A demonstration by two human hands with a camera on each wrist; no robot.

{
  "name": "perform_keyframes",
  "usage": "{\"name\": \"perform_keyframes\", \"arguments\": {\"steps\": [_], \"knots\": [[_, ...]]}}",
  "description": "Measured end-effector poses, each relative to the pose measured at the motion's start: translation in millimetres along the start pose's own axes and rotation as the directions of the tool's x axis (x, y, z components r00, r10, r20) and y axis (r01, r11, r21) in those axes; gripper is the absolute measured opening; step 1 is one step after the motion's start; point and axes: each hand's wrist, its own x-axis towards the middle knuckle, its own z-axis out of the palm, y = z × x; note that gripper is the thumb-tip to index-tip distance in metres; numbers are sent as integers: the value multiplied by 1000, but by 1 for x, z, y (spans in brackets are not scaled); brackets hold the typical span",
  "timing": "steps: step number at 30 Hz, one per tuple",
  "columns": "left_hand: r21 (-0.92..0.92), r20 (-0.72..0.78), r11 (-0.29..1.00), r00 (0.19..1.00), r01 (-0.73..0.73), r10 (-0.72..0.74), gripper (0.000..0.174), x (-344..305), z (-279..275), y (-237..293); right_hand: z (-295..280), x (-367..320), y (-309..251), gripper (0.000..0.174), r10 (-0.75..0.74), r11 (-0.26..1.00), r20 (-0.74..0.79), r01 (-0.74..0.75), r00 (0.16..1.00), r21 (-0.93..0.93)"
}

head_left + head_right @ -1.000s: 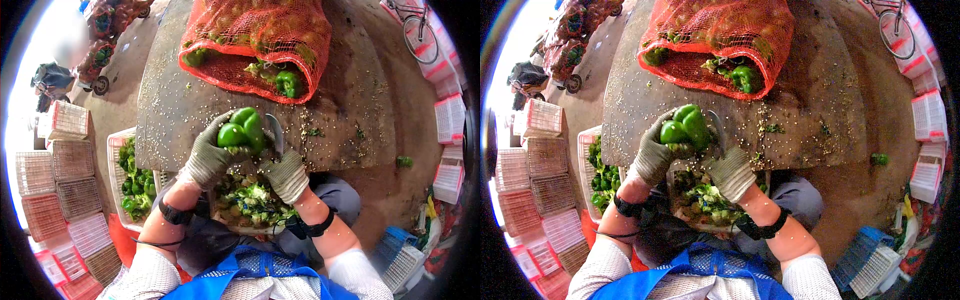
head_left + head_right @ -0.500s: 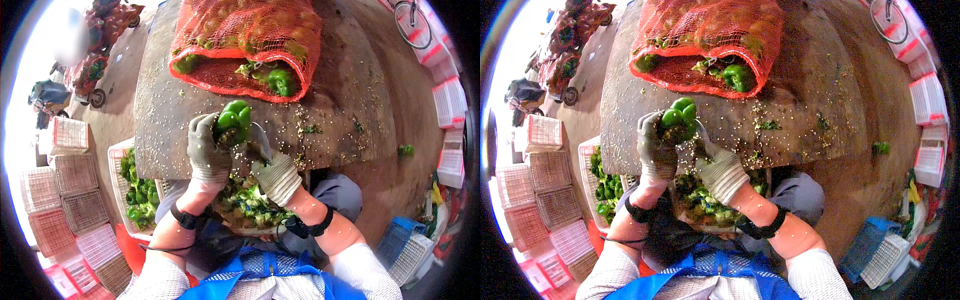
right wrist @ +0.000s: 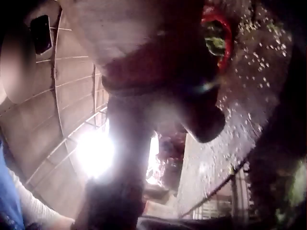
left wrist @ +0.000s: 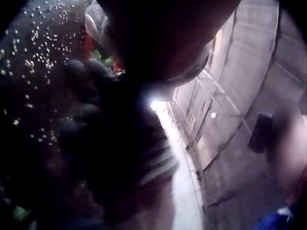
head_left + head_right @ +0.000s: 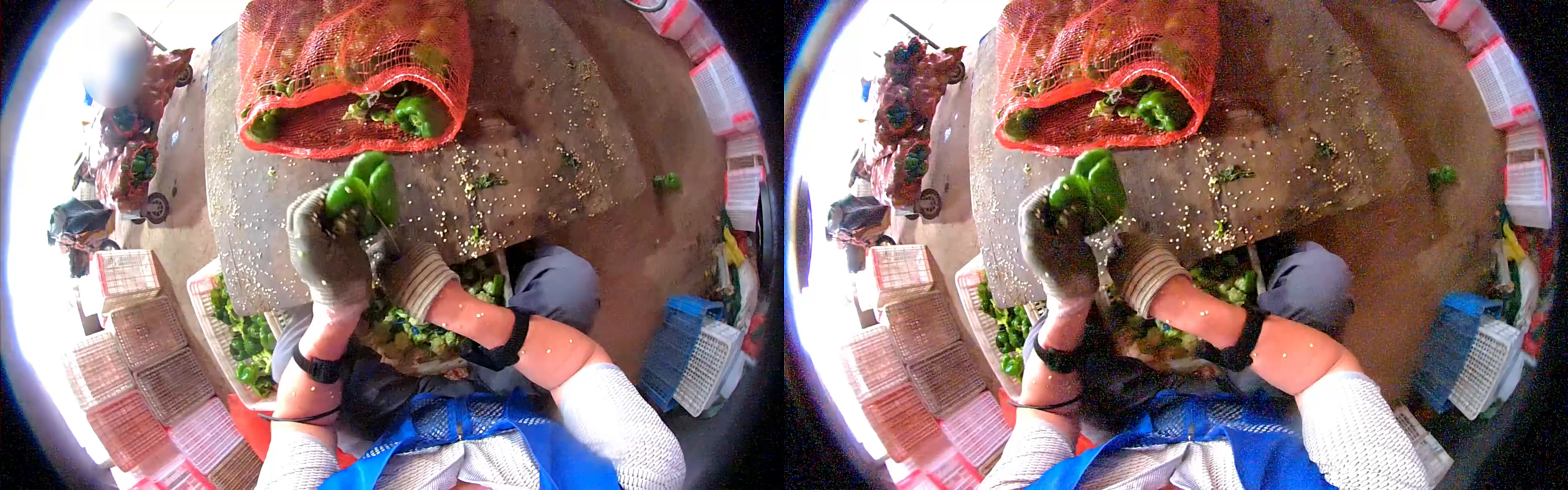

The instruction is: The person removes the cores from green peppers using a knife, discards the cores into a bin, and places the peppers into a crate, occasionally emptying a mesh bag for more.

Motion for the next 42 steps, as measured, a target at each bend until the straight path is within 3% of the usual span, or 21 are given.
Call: {"name": "perform_keyframes", "arguments": {"steps": [1, 2, 4, 6, 7, 8, 9, 10, 12, 13, 15, 19, 22, 24, 28, 32, 33, 37, 40, 41, 42], "knots": [[-396, -24, 902, 980, 171, -196, 27, 4, 0, 2, 11, -1, 0, 26, -12, 999, 34, 14, 999, -47], [-729, 24, 627, 925, 276, -379, 24, 10, -1, 3, 16, -6, 4, 25, 67, 997, 131, -72, 989, 35], [-748, 1, 600, 903, 286, -429, 15, 31, -11, 4, 4, -8, -5, 24, 222, 949, 317, -279, 922, 147], [-540, -17, 741, 875, 400, -485, 14, 49, -30, -19, 15, -23, -4, 24, 348, 864, 228, -405, 909, 298], [-510, 15, 738, 863, 441, -505, 13, 50, -36, -32, 19, -26, 8, 22, 242, 944, 289, -294, 926, 151], [-533, 22, 694, 828, 484, -561, 15, 47, -35, -41, 17, -33, 20, 35, 233, 687, 309, -381, 922, 619], [-464, 79, 686, 798, 560, -598, 16, 42, -40, -40, 16, -41, 33, 54, 224, 225, 328, -377, 918, 899], [-390, 142, 671, 761, 631, -633, 16, 38, -43, -36, -26, -29, -4, 67, 306, 537, 153, -303, 940, 787], [-404, 248, 681, 790, 610, -560, 15, 27, -41, -29, -61, -16, -21, 79, 406, 735, 178, -436, 896, 520], [-366, 272, 721, 808, 589, -522, 14, 19, -41, -24, -59, -18, -12, 79, 331, 806, 38, -303, 943, 508], [-128, 310, 920, 896, 371, -318, 13, 9, -41, -22, -66, -16, -13, 81, 263, 850, -53, -206, 963, 485], [40, 388, 995, 919, -96, 73, 29, -4, -45, 6, -66, -8, -13, 89, 293, 748, -53, -195, 955, 634], [20, 418, 990, 900, -141, 120, 31, -11, -41, 15, -64, -7, -8, 89, 284, 763, -60, -187, 957, 619], [-47, 409, 994, 907, -94, 105, 33, -11, -40, 8, -64, -9, -3, 88, 207, 830, -113, -113, 972, 545], [-96, 413, 993, 910, 61, -16, 39, -12, -28, -4, -62, 1, 6, 86, 283, 692, 32, -227, 959, 685], [-39, 545, 930, 788, 365, -287, 45, -21, -13, 14, -65, -6, 10, 75, 363, 624, 95, -317, 927, 714], [-148, 588, 796, 699, 587, -406, 45, -23, -11, 13, -68, -10, 9, 61, 399, 653, 44, -317, 916, 687], [-177, 616, 564, 538, 806, -575, 21, -10, -2, 5, -75, -8, 10, 50, 454, 680, 38, -374, 890, 631], [-251, 659, 501, 526, 828, -538, 23, -11, 3, -22, -81, -6, 5, 72, 430, 654, -14, -301, 903, 694], [-342, 757, 323, 463, 882, -461, 26, -12, 1, -35, -83, -8, 8, 84, 409, 580, 54, -305, 911, 755], [-289, 758, 587, 555, 756, -342, 27, -6, -6, -38, -83, -11, 10, 84, 401, 508, 98, -310, 911, 803]]}}
